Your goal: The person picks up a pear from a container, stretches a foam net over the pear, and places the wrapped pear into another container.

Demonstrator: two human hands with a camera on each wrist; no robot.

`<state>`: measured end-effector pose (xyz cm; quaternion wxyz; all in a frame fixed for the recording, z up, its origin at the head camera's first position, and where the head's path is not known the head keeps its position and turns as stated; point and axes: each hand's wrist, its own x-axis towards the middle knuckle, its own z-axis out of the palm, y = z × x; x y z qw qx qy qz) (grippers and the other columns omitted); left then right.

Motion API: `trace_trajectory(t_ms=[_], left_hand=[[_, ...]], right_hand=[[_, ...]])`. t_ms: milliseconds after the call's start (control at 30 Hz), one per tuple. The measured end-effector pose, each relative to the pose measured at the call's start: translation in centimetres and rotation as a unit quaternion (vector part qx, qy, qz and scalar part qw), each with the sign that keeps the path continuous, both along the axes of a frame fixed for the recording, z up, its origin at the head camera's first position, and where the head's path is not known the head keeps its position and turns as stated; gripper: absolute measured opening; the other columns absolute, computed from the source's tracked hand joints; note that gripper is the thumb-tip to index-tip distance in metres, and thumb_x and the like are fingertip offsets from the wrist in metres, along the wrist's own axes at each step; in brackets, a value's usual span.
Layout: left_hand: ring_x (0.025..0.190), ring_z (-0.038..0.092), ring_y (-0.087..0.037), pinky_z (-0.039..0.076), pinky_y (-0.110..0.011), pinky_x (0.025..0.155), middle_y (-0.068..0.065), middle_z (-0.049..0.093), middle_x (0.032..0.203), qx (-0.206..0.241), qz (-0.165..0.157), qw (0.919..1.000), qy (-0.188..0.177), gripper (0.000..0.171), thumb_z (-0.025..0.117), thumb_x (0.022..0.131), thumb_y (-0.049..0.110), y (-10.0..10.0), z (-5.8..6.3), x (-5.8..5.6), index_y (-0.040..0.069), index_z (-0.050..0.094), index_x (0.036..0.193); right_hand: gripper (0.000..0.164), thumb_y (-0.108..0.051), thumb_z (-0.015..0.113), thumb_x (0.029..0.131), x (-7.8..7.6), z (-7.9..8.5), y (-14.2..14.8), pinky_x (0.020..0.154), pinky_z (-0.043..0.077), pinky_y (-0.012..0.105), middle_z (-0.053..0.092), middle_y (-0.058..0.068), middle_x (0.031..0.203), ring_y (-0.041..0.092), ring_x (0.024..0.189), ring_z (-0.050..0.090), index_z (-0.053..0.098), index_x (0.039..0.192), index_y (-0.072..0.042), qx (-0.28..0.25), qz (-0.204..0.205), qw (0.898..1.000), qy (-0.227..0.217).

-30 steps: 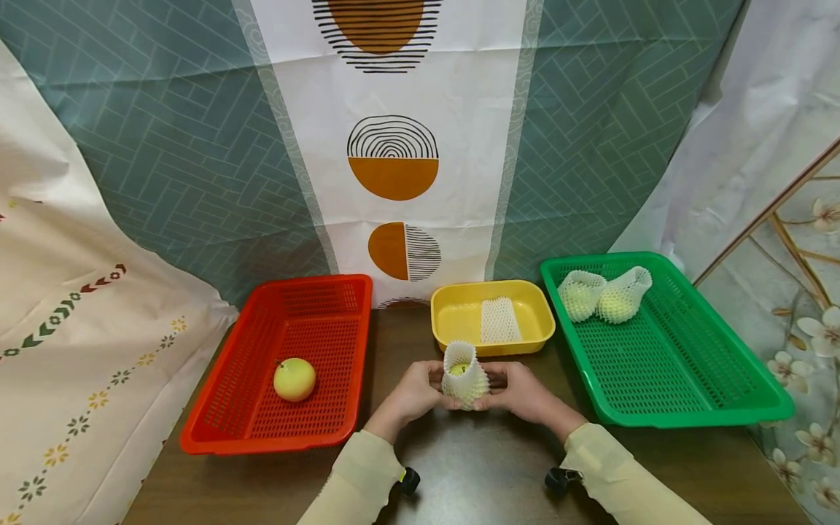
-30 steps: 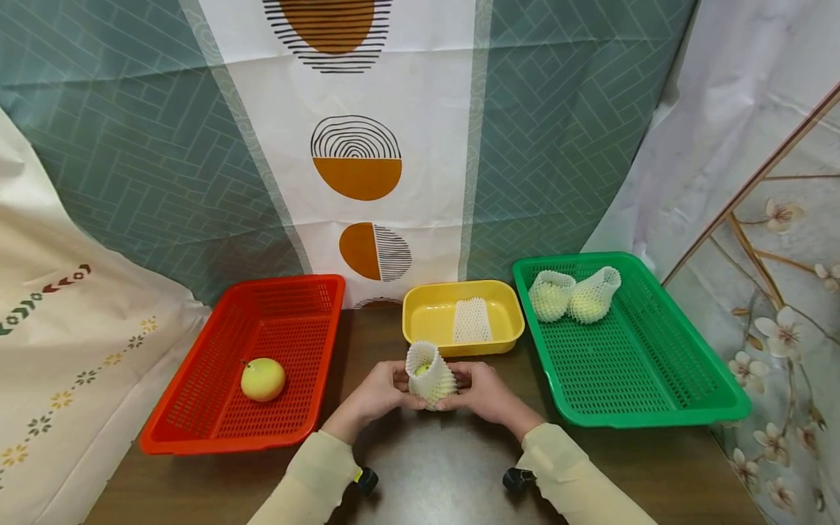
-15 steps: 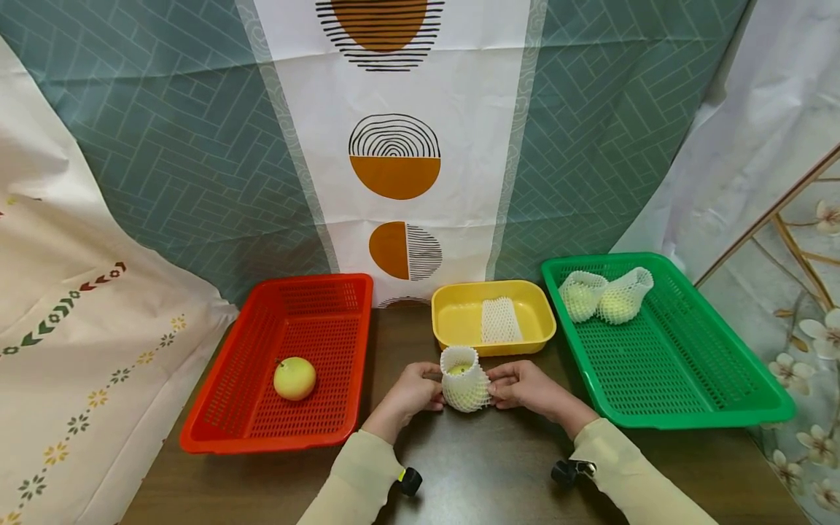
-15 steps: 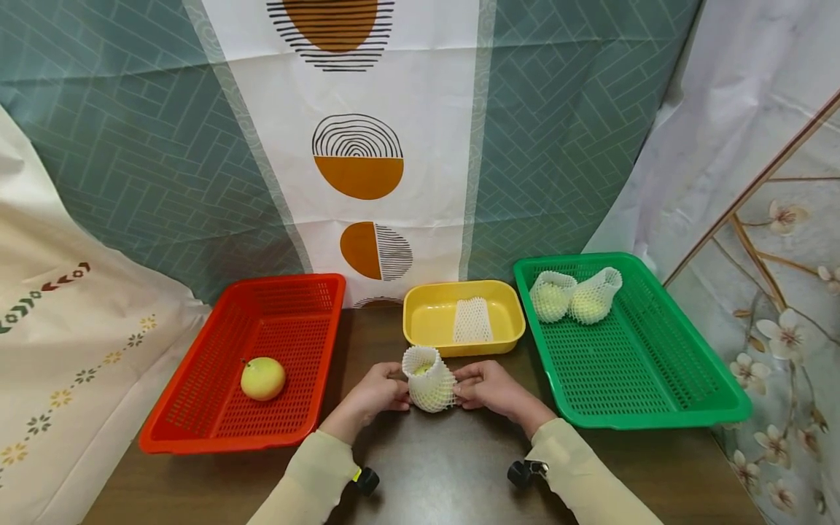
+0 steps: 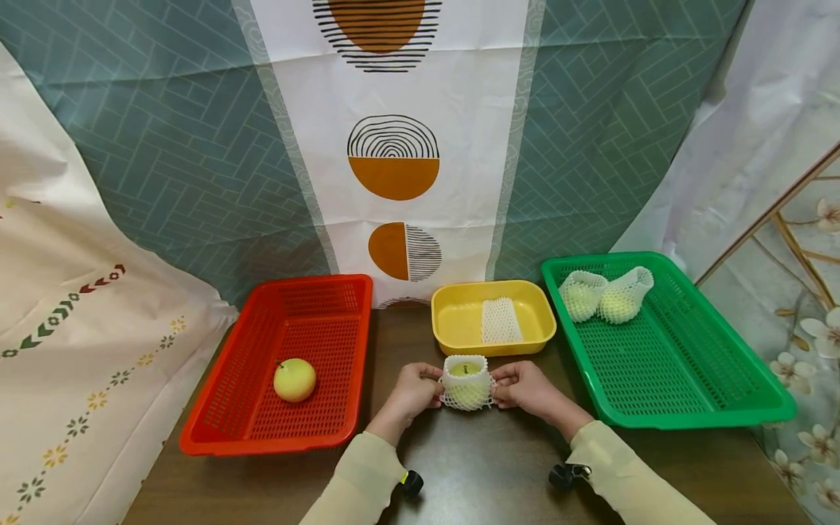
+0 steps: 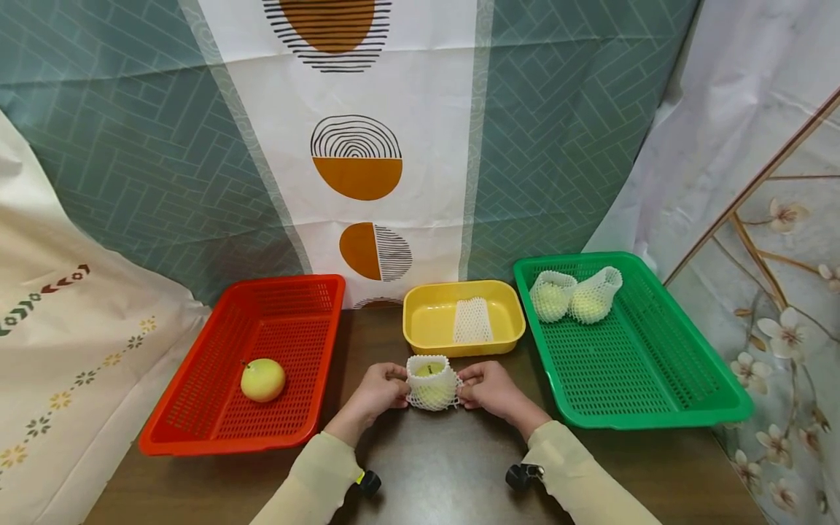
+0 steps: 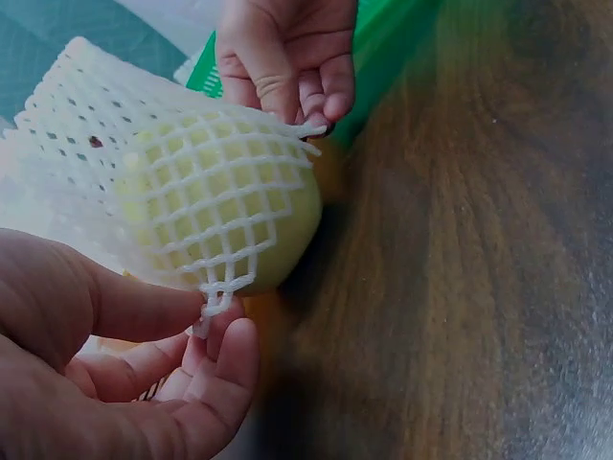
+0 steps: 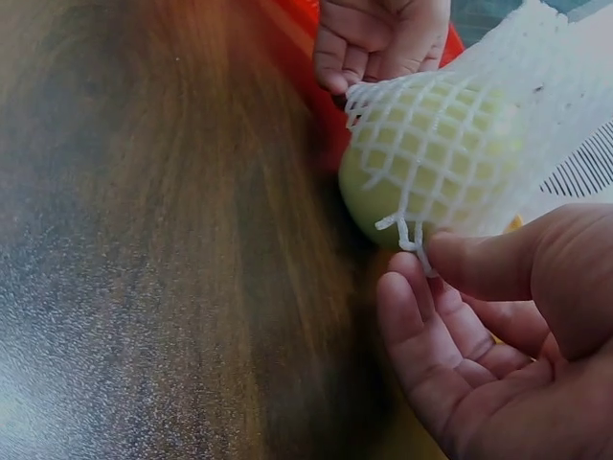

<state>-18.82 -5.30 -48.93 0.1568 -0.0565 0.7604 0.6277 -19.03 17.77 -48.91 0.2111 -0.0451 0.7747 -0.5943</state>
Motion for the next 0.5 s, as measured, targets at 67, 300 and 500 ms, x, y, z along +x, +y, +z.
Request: trace_trajectory(t_ms=[67, 300, 500], left_hand=[[0.058, 0.055, -0.016, 0.054, -0.028, 0.055, -0.011, 0.059, 0.083, -0.010, 0.003, 0.9999, 0.007, 0.025, 0.057, 0.077, -0.007, 0.09, -0.11, 0.01, -0.004, 0.061, 0.102], [0.053, 0.057, -0.017, 0.053, -0.028, 0.051, -0.011, 0.062, 0.081, -0.062, 0.019, 0.9972, 0.039, 0.024, 0.059, 0.071, -0.008, 0.34, -0.41, 0.05, -0.003, 0.064, 0.094], [0.050, 0.057, -0.014, 0.050, -0.026, 0.048, -0.007, 0.063, 0.070, -0.118, 0.009, 0.9905, 0.069, 0.023, 0.060, 0.070, -0.007, 0.27, -0.22, 0.13, -0.001, 0.066, 0.091]], right_hand=[[0.034, -0.001, 0.065, 0.081, -0.01, -0.19, -0.13, 0.066, 0.058, 0.035, 0.068, 0.010, 0.082, 0.014, 0.069, 0.064, 0.058, 0.112, 0.012, 0.007, -0.007, 1.000, 0.006], [0.033, -0.002, 0.068, 0.077, -0.04, -0.62, -0.50, 0.060, 0.056, 0.033, 0.066, 0.008, 0.076, 0.013, 0.064, 0.061, 0.061, 0.107, 0.008, 0.039, -0.033, 0.998, 0.029], [0.037, -0.009, 0.071, 0.076, -0.17, -0.43, -0.08, 0.061, 0.055, 0.032, 0.067, 0.010, 0.086, 0.014, 0.070, 0.061, 0.062, 0.109, 0.004, 0.073, -0.013, 0.996, 0.055]])
